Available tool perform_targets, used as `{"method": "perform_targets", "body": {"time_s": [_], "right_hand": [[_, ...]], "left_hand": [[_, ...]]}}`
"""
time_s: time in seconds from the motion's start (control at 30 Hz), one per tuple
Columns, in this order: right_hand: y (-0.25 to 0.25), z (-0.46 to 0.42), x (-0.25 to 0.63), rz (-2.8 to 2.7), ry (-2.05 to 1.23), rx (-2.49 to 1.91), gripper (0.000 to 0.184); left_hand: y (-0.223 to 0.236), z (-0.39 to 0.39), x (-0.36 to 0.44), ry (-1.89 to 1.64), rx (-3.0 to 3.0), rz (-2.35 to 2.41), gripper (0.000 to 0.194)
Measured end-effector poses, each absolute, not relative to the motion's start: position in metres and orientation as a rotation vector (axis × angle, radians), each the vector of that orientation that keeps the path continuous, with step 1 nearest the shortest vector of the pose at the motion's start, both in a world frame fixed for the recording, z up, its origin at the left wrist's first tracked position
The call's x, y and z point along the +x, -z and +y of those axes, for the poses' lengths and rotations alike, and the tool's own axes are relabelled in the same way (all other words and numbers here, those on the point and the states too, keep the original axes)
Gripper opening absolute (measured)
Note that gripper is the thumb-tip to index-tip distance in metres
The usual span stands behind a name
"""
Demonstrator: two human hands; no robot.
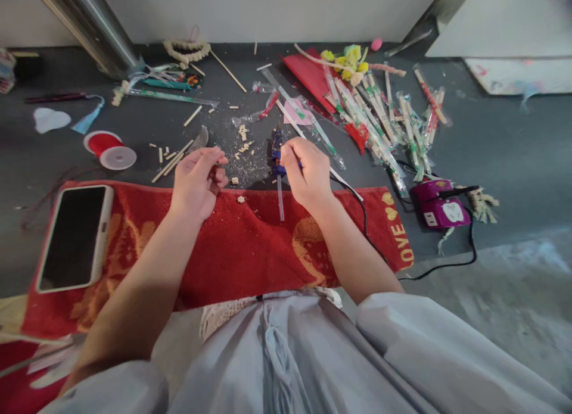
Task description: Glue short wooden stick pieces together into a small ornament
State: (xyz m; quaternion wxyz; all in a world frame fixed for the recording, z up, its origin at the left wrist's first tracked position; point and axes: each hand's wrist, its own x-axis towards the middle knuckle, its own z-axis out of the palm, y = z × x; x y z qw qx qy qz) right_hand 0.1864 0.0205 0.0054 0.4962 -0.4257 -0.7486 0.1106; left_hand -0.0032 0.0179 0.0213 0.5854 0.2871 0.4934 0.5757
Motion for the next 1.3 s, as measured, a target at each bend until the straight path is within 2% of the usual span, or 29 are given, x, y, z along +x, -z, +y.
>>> {"method": "perform_targets", "body": {"time_s": [0.1,0.2,0.3,0.37,0.47,0.57,0.7,0.77,0.9,1.1,1.3], "right_hand": [[-0.002,0.022,0.185,-1.796,-0.258,-1.019,0.023],[0.004,0.024,0.182,-1.879,-0.289,-0.979,0.006],[0.009,0.024,0.180,-1.973,-0.291,-1.004,0.017],[0.010,0.024,0.179,-1.978,-0.263,-1.057,0.012],[0.009,0.024,0.179,-1.977,-0.238,-1.091,0.021],[0.008,0.022,0.179,-2.012,-0.287,-1.086,0.011],[0.004,0.019,0.177,-2.046,-0.335,-1.040,0.017],[0.002,0.017,0.175,-2.018,-0.366,-0.961,0.007],[0.000,0.014,0.173,-1.956,-0.375,-0.833,0.016],[0.000,0.015,0.172,-1.940,-0.339,-0.715,0.008],[0.001,0.016,0.172,-1.947,-0.317,-0.709,0.007]], "left_hand": [[-0.023,0.017,-0.002,-1.358,0.655,1.152,0.018],[-0.021,0.017,-0.002,-1.370,0.670,1.133,0.018],[-0.019,0.018,-0.002,-1.375,0.679,1.122,0.017],[-0.019,0.018,-0.002,-1.367,0.680,1.133,0.016],[-0.018,0.016,-0.001,-1.299,0.731,1.140,0.014],[-0.017,0.013,-0.001,-1.174,0.819,1.118,0.013],[-0.014,0.010,-0.002,-1.080,0.892,1.071,0.016],[-0.013,0.010,-0.002,-1.062,0.915,1.062,0.017],[-0.015,0.009,-0.001,-1.053,0.925,1.048,0.020],[-0.019,0.007,0.001,-1.021,0.941,1.048,0.023],[-0.021,0.005,0.001,-0.977,0.955,1.067,0.027]]}}
